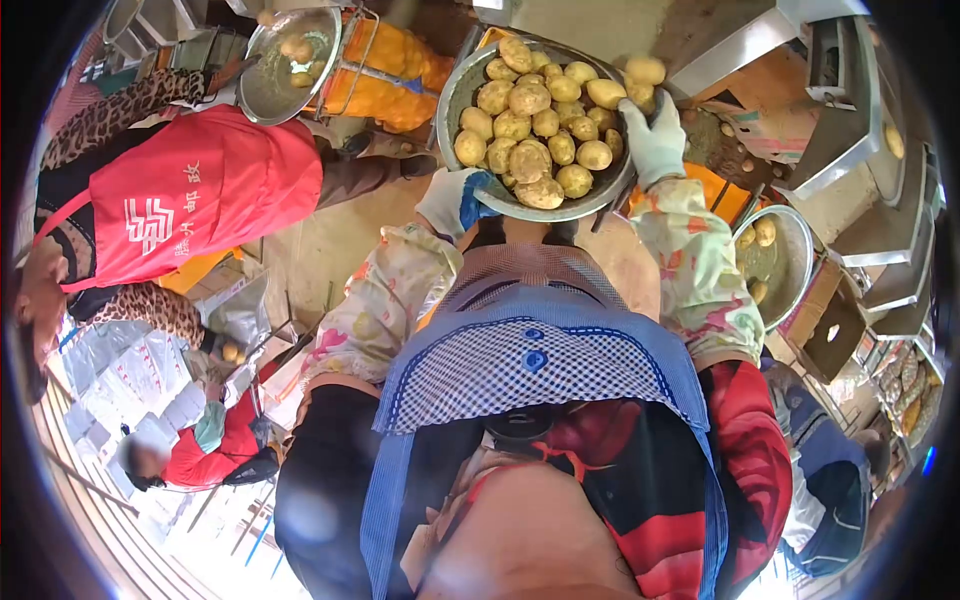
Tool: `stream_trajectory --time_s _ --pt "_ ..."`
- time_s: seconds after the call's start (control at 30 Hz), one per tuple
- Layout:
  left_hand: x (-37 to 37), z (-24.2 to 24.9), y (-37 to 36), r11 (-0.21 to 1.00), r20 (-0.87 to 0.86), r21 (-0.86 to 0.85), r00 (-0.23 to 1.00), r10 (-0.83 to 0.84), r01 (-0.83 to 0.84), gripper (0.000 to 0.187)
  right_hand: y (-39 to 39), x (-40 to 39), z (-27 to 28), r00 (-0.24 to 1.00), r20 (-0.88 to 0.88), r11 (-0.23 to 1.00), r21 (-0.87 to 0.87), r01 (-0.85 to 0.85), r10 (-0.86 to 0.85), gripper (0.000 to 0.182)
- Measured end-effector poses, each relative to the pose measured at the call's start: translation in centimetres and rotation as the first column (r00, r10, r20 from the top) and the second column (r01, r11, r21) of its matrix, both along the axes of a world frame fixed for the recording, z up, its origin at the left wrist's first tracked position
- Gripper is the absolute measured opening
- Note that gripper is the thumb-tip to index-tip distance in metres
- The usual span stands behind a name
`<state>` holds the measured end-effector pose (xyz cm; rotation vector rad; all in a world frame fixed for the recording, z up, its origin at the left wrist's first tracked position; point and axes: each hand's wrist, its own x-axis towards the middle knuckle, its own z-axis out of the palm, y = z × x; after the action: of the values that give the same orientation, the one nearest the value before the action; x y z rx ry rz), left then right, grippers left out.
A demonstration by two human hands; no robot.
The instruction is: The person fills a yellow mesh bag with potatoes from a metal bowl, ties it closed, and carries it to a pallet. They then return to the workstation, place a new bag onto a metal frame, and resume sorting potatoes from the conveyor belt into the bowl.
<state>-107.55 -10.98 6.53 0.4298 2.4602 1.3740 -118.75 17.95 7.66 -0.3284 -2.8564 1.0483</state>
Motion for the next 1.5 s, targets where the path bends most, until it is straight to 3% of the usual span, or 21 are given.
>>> stream_trajectory --time_s 0.1,0.17,0.2,0.23,0.33,0.37,0.43,0.53,0.6,0.63,0.67,0.73,0.8,1.03,1.1,1.13,1.17,1.27,1.4,1.43,1.5 --pt "0.5 3.6 0.8 0.998 0.062 -0.02 0.997 0.055 -0.054 0.022 -0.3 0.4 0.4 0.995 -0.067 0.98 -0.178 -0.09 0.079 0.058" --pt "0.8 3.0 0.4 0.981 0.203 0.115 0.97 0.132 -0.158 0.022 1.1 0.6 -0.6 0.986 -0.095 0.921 -0.353 -0.163 0.138 0.054" --pt "0.8 3.1 0.7 0.828 0.64 0.297 0.742 0.198 -0.477 0.024 1.7 0.6 -0.7 0.987 -0.04 0.898 -0.41 -0.159 0.157 0.054" --pt "0.8 3.5 1.2 0.471 0.917 0.225 0.349 0.195 -0.853 0.027 2.2 0.4 -0.6 0.984 0.012 0.871 -0.466 -0.154 0.18 0.053" --pt "0.5 5.0 1.0 0.606 0.873 0.239 0.441 0.209 -0.759 0.028 2.6 0.2 0.3 0.961 0.029 0.865 -0.443 -0.235 0.276 0.053" --pt "0.0 5.7 1.4 0.412 0.936 0.214 0.307 0.173 -0.886 0.024 2.7 0.3 0.5 0.948 -0.011 0.884 -0.359 -0.299 0.317 0.053" --pt "0.2 6.0 1.4 0.642 0.781 0.317 0.576 0.241 -0.698 0.025 2.9 1.1 1.8 0.929 0.068 0.895 -0.302 -0.329 0.364 0.056" --pt "-0.2 8.9 0.8 0.955 0.35 0.243 0.933 0.08 -0.173 0.021 3.0 2.8 2.7 0.914 0.116 0.889 -0.306 -0.34 0.389 0.059" --pt "-1.0 11.1 0.8 0.995 0.39 0.091 0.921 -0.006 -0.032 0.02 3.0 3.4 2.2 0.91 0.068 0.889 -0.252 -0.382 0.41 0.062" --pt "-0.8 10.3 0.8 0.909 0.678 0.233 0.728 0.104 -0.347 0.021 3.0 3.8 2.1 0.912 0.098 0.896 -0.253 -0.364 0.399 0.062" --pt "-0.6 9.5 0.7 0.676 0.877 0.229 0.45 0.169 -0.7 0.023 2.9 3.9 2.3 0.914 0.129 0.904 -0.253 -0.346 0.386 0.062" --pt "-1.1 10.6 0.7 0.573 0.949 0.196 0.301 0.094 -0.796 0.036 2.6 3.5 2.6 0.921 0.115 0.912 -0.228 -0.341 0.373 0.063" --pt "-1.5 11.9 0.8 0.58 0.958 0.173 0.272 0.088 -0.796 0.034 2.2 3.1 3.3 0.923 0.09 0.923 -0.134 -0.362 0.375 0.063" --pt "-3.2 17.3 1.8 0.713 0.926 0.075 0.314 0.209 -0.697 0.025 1.5 4.2 3.8 0.967 0.03 0.94 -0.245 -0.237 0.252 0.057" --pt "-2.9 15.6 1.8 0.613 0.956 0.088 0.239 0.169 -0.785 0.024 1.0 3.9 4.2 0.978 0.012 0.943 -0.267 -0.199 0.21 0.055" --pt "-2.7 14.2 1.5 0.56 0.968 0.096 0.209 0.141 -0.823 0.024 0.8 3.6 4.1 0.97 -0.002 0.944 -0.23 -0.235 0.241 0.054" --pt "-2.7 13.2 0.0 0.651 0.962 0.184 0.272 0.036 -0.736 0.027 0.8 3.2 3.7 0.962 -0.016 0.944 -0.187 -0.271 0.273 0.053" --pt "-2.5 9.9 0.0 0.562 0.99 0.065 0.126 0.07 -0.824 0.028 0.8 2.9 1.7 0.929 0.064 0.926 -0.134 -0.354 0.364 0.049" --pt "-1.7 9.5 0.8 0.517 0.976 0.07 0.166 0.141 -0.853 0.025 0.9 3.5 1.7 0.878 0.087 0.882 -0.007 -0.471 0.47 0.046" --pt "-1.6 9.8 -0.1 0.623 0.96 0.165 0.27 0.077 -0.764 0.025 1.0 3.8 1.8 0.86 0.136 0.852 0.126 -0.507 0.492 0.046" --pt "-1.7 10.2 0.7 0.583 0.973 0.078 0.189 0.132 -0.809 0.025 1.1 3.9 3.8 0.807 0.17 0.822 -0.034 -0.569 0.566 0.049"
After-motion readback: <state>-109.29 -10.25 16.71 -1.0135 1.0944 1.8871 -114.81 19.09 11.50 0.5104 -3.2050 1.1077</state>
